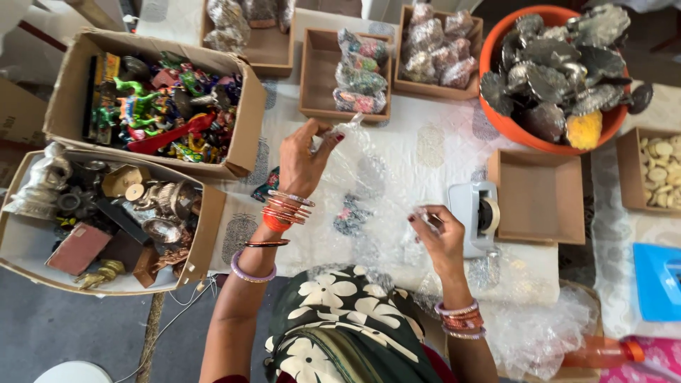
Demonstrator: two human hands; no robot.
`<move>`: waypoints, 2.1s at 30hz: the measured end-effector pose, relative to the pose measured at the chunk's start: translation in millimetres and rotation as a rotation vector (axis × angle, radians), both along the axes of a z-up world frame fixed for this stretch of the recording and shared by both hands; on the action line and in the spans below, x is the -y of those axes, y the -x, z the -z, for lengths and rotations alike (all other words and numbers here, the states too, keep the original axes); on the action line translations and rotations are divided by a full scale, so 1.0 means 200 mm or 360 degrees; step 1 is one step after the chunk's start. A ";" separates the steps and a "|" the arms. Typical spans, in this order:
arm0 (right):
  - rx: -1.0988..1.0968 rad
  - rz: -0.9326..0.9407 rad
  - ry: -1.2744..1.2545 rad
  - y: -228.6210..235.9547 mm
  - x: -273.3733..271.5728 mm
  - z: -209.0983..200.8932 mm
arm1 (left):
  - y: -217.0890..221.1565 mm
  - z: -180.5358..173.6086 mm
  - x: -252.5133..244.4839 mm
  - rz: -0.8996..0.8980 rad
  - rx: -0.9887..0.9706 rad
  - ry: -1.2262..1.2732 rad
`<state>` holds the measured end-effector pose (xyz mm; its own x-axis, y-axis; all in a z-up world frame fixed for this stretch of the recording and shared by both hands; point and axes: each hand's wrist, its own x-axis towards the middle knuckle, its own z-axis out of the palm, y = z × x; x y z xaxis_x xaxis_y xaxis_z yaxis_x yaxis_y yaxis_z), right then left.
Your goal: Wrapping decorative figurines and small items in bubble wrap and securing them with tape.
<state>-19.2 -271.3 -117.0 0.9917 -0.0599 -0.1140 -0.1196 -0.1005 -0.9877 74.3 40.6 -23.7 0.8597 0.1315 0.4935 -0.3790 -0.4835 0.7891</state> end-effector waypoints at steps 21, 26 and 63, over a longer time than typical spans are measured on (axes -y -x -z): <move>0.0587 -0.0261 -0.0455 -0.26 -0.21 -0.40 | 0.23 -0.09 0.23 0.0580 -0.0043 -0.0026; 0.0468 -0.0312 -0.0486 -0.23 -0.28 -0.58 | 0.21 -0.14 0.23 0.0615 -0.0126 0.0017; -0.0498 0.0369 -0.0774 -0.23 0.38 0.58 | 0.20 1.31 0.50 0.0008 -0.1216 -0.0787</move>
